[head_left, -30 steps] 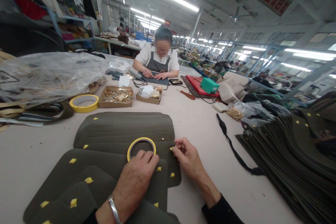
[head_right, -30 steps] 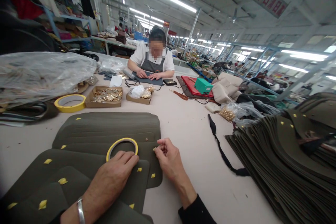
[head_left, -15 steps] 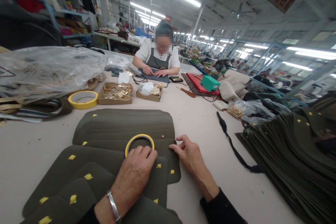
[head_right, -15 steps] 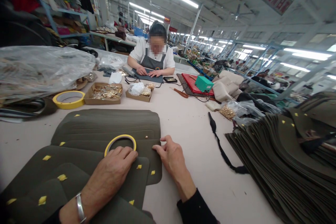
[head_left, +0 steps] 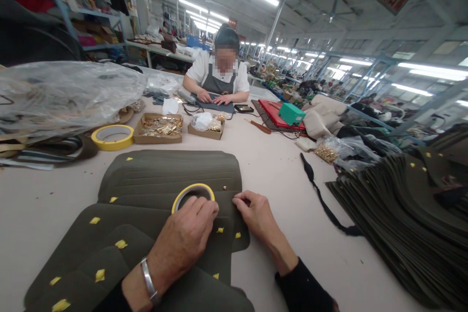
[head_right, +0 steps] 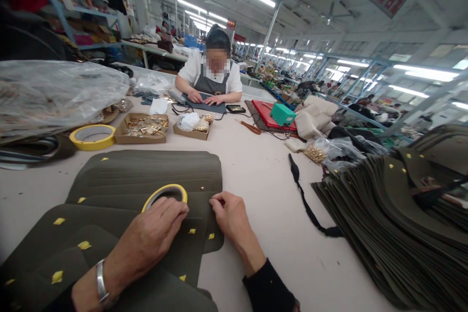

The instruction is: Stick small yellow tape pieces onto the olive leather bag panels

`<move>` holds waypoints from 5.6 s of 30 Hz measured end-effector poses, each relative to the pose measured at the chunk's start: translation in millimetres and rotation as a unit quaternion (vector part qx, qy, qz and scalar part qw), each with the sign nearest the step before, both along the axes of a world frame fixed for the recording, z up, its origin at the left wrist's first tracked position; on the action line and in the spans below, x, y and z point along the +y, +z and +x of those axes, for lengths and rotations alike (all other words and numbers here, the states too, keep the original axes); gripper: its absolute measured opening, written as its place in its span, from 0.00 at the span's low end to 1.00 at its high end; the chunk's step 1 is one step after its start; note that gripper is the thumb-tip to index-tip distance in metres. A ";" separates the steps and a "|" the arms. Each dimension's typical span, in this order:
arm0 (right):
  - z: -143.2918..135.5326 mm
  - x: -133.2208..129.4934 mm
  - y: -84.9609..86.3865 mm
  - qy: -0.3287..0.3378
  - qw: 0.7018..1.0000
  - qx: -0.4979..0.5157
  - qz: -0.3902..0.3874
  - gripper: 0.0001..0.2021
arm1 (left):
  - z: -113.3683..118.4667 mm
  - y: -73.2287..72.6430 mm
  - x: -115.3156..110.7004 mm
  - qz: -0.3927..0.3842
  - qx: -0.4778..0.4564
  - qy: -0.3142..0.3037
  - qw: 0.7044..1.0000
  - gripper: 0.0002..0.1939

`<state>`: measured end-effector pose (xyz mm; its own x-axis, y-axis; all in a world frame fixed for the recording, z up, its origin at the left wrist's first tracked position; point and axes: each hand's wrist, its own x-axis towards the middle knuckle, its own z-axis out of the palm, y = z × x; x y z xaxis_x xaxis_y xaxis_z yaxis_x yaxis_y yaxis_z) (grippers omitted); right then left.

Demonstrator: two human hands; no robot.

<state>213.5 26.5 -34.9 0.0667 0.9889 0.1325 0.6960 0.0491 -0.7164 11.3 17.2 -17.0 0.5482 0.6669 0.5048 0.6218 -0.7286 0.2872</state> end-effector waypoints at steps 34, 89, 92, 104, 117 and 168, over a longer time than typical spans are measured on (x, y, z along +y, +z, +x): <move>-36.6 -26.5 25.8 0.152 0.950 -0.044 0.270 0.08 | -12.6 6.7 -4.2 0.026 0.001 -0.002 1.000 0.11; -37.7 -2.2 2.1 0.051 0.988 -0.143 0.019 0.07 | -38.5 0.8 -19.1 -0.112 0.170 -0.024 0.979 0.10; -27.0 -6.4 3.8 0.060 0.995 -0.077 0.026 0.09 | -36.0 2.3 -22.9 -0.115 0.174 -0.032 0.978 0.09; -36.1 -57.7 31.8 0.167 0.975 0.128 0.065 0.10 | -39.1 -1.3 -31.8 -0.145 0.000 -0.092 0.985 0.19; -50.6 -62.7 23.2 0.207 0.963 0.007 0.174 0.08 | -39.6 -5.9 -38.3 -0.097 0.014 -0.042 0.994 0.20; -22.0 -59.6 15.9 0.234 0.959 -0.160 0.022 0.09 | -26.0 -1.2 -37.2 -0.177 0.128 -0.004 0.976 0.08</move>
